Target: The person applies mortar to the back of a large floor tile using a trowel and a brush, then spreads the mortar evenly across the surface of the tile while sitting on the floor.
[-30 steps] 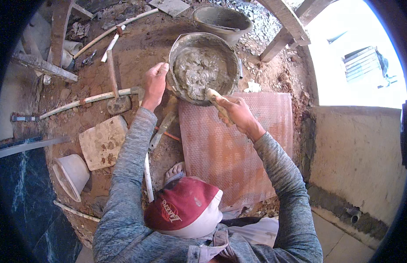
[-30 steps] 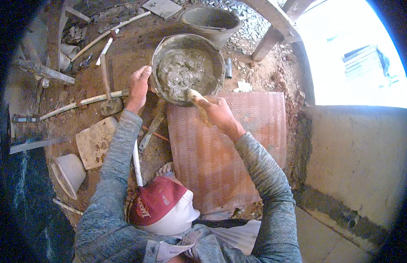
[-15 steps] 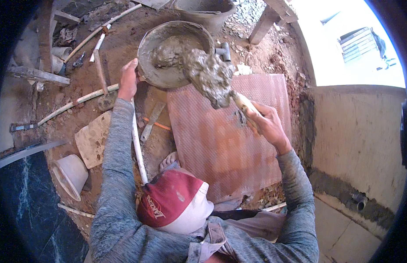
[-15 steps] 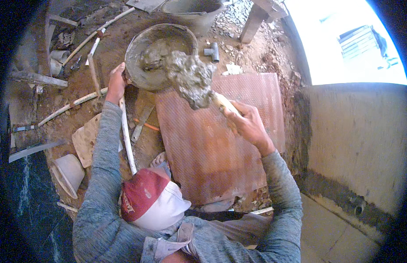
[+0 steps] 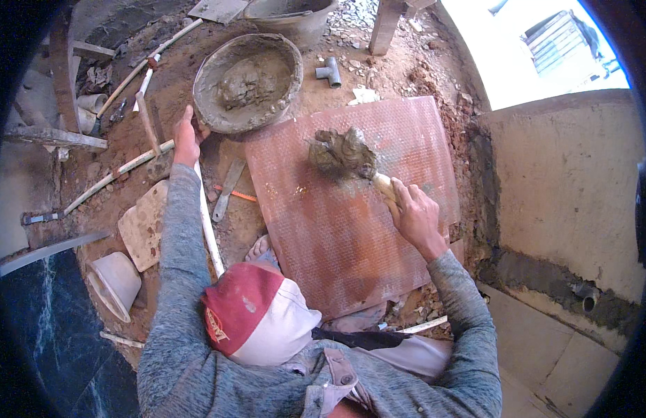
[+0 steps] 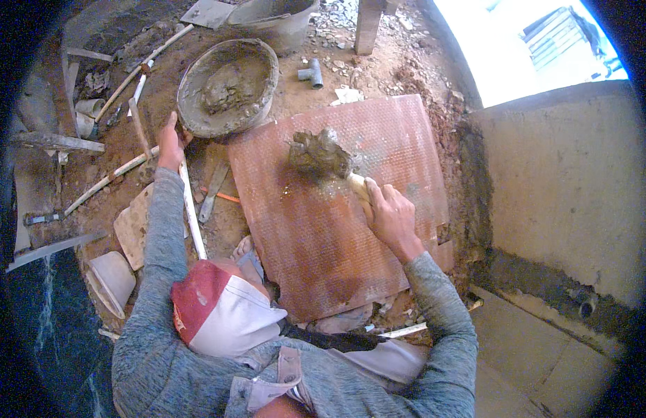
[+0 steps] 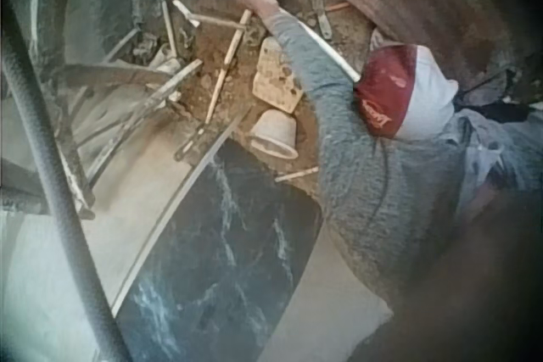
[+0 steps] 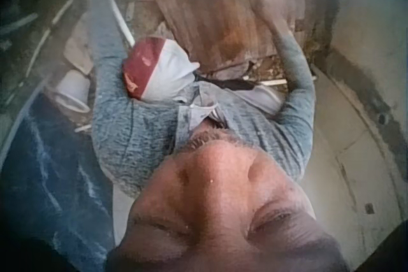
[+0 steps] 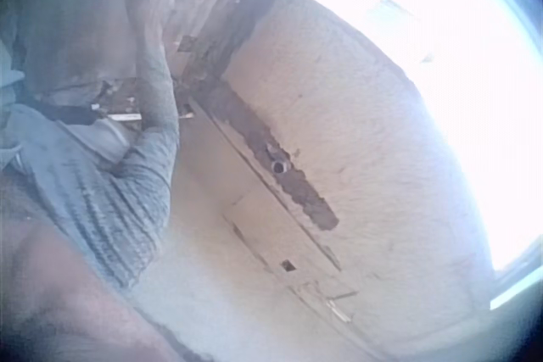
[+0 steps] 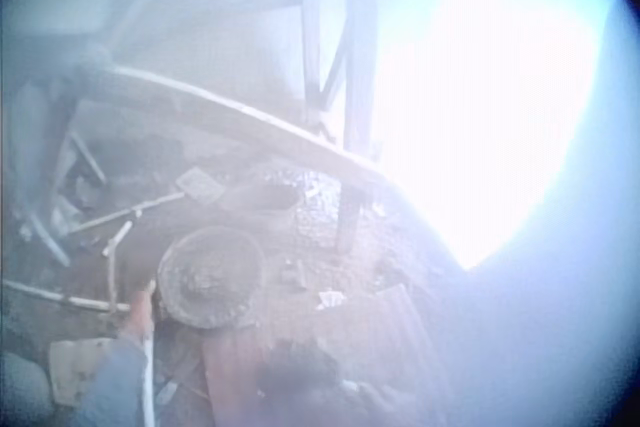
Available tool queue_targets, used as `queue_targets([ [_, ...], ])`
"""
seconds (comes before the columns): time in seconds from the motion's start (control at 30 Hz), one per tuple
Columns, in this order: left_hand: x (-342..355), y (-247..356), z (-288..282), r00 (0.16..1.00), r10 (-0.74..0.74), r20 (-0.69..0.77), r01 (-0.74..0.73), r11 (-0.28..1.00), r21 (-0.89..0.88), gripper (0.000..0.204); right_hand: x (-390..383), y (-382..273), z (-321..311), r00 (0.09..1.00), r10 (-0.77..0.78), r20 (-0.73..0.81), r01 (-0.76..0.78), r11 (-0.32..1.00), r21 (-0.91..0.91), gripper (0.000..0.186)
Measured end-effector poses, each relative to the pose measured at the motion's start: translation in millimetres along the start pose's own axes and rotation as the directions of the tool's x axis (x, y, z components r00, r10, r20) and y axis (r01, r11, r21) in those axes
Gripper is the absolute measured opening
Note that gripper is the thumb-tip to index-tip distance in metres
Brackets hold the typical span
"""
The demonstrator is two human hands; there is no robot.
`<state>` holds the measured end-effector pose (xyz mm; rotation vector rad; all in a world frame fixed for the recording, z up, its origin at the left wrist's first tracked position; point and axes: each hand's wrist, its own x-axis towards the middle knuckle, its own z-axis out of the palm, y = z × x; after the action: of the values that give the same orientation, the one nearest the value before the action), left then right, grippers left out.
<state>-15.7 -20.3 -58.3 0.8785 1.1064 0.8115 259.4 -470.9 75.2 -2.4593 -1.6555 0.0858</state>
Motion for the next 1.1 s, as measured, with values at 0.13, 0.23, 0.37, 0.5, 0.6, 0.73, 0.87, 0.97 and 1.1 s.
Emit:
queue_targets([
  [0.13,-20,-40,-20,0.998,-0.059,-0.026,0.062,0.993,0.104,0.033,-15,10,2,1.000,0.020,-0.014,-0.020,0.999,-0.044,0.042],
  [0.23,-49,-56,-4,0.995,-0.084,-0.051,0.091,0.985,0.150,0.033,-13,23,14,0.998,0.057,0.002,-0.057,0.994,-0.092,0.039],
  [0.37,-83,-75,-1,0.998,-0.051,-0.044,0.061,0.961,0.268,0.033,-31,24,17,0.994,0.104,-0.011,-0.105,0.994,-0.041,0.039],
  [0.5,-92,-79,3,0.998,-0.056,-0.025,0.061,0.948,0.313,0.031,-31,22,11,0.994,0.111,0.006,-0.110,0.994,-0.023,0.042],
  [0.6,-101,-87,5,0.999,-0.046,-0.015,0.049,0.943,0.329,0.028,-44,26,18,0.988,0.156,-0.011,-0.156,0.988,0.021,0.042],
  [0.73,-96,-92,6,0.999,-0.046,0.001,0.042,0.929,0.369,0.028,-29,21,12,0.986,0.168,-0.023,-0.167,0.986,0.024,0.039],
  [0.87,-106,-91,13,1.000,0.020,0.020,-0.027,0.907,0.420,0.030,-20,26,1,0.984,0.174,-0.048,-0.170,0.983,0.075,0.038],
  [0.97,-109,-96,0,1.000,-0.019,-0.009,0.020,0.914,0.406,0.031,-22,24,-1,0.960,0.272,0.061,-0.278,0.947,0.161,0.038],
  [1.1,-119,-97,13,0.997,0.073,0.015,-0.070,0.844,0.532,0.031,-41,33,9,0.922,0.342,0.183,-0.378,0.898,0.225,0.037],
])
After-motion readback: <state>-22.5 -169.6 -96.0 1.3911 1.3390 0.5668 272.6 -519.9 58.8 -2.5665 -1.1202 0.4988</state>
